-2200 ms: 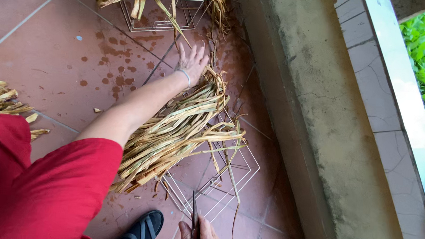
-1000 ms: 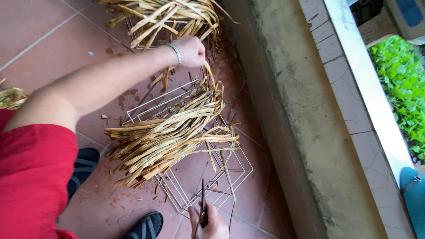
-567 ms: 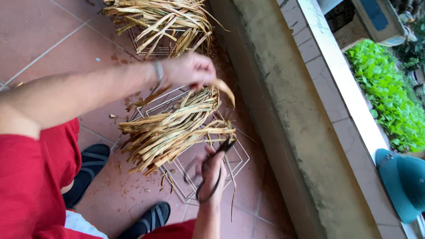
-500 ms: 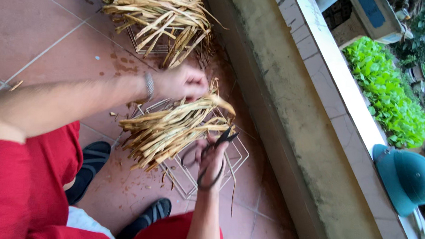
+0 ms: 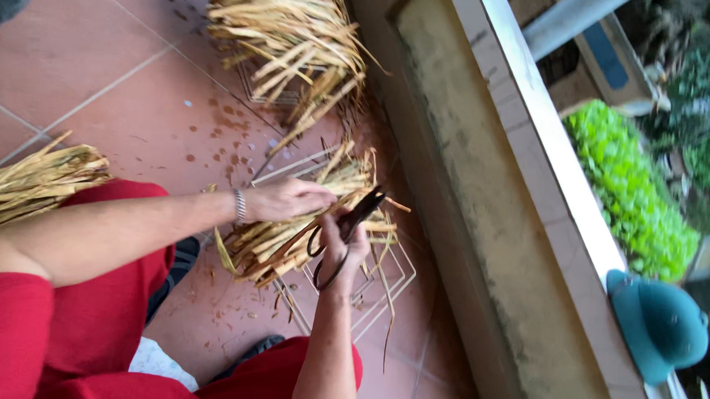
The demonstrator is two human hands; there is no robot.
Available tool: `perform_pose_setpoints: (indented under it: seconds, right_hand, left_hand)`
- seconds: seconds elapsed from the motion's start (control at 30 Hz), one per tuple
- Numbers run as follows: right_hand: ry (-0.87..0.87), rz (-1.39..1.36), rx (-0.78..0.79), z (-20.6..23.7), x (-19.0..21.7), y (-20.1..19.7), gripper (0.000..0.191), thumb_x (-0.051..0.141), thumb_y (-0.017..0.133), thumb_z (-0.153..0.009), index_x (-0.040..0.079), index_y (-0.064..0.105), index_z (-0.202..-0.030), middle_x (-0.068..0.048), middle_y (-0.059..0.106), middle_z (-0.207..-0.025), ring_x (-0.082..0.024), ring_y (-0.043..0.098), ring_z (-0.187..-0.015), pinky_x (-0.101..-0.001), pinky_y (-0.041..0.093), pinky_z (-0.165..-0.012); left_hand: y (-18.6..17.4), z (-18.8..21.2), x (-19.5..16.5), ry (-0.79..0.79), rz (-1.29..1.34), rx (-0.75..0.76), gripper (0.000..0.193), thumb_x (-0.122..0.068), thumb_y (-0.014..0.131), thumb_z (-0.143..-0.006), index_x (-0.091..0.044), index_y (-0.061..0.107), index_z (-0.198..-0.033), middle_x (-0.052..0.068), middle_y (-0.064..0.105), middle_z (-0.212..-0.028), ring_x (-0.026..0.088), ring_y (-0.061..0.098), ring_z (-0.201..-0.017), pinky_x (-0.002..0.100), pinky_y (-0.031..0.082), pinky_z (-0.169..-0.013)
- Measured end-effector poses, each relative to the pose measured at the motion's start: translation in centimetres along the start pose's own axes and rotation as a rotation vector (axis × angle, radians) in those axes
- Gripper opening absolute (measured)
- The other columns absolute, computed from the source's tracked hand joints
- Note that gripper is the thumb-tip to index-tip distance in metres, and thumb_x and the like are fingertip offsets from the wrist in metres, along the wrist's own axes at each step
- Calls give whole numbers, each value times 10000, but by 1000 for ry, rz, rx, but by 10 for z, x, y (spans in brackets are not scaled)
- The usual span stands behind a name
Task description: The person sits on a tiled floor and uses scissors to trim dried plant strips. They pick up each strip, cut it to length, and place it into a wire basket. The process is repeated continuously throughout the clip.
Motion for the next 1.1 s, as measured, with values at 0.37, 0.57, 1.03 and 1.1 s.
perform_pose_setpoints:
  seconds: [0.37,0.57,1.03,1.1]
  right_hand:
    - [28,237,173,0,0,28,398,313,481,-1038,-8,642,-1209,10,731,-844,-51,523,-602,-219,444,-552]
    - [61,378,261,2,-5,14,668,536,385,-1057,-38,651,-1269,-5,607,-807,-68,548,-701,-241,479,-647]
    - [-35,579,89,20,13,-10,595,473,363,-1111,23,698,-915,17,521,-621,-96,518,-577,-281,417,-553]
    - [39,432,37,17,11,-14,458,395,473,-1087,35,705,-925,31,493,-623,-73,461,-558,-260,357,-521]
  left_hand:
    - [-34,4,-32,-3,78,-363,218,-207,679,-978,-37,764,-1085,23,751,-866,64,656,-792,242,544,-725]
    - [-37,8,-29,104,-130,-334,211,-223,699,-938,-67,787,-1049,-9,769,-851,44,691,-767,235,556,-722]
    - [-18,15,-27,-77,-276,-216,201,-225,663,-912,-121,813,-997,10,729,-722,76,622,-652,273,514,-619]
    - [-15,16,-28,-55,-269,-218,174,-230,701,-909,-114,800,-993,19,732,-733,67,623,-662,266,520,-629]
Point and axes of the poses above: each hand's wrist, its own z-axis away from the middle knuckle, its own y-axis out of the palm, x = y × z, the point moved 2 cm from there along -z, towards the middle knuckle
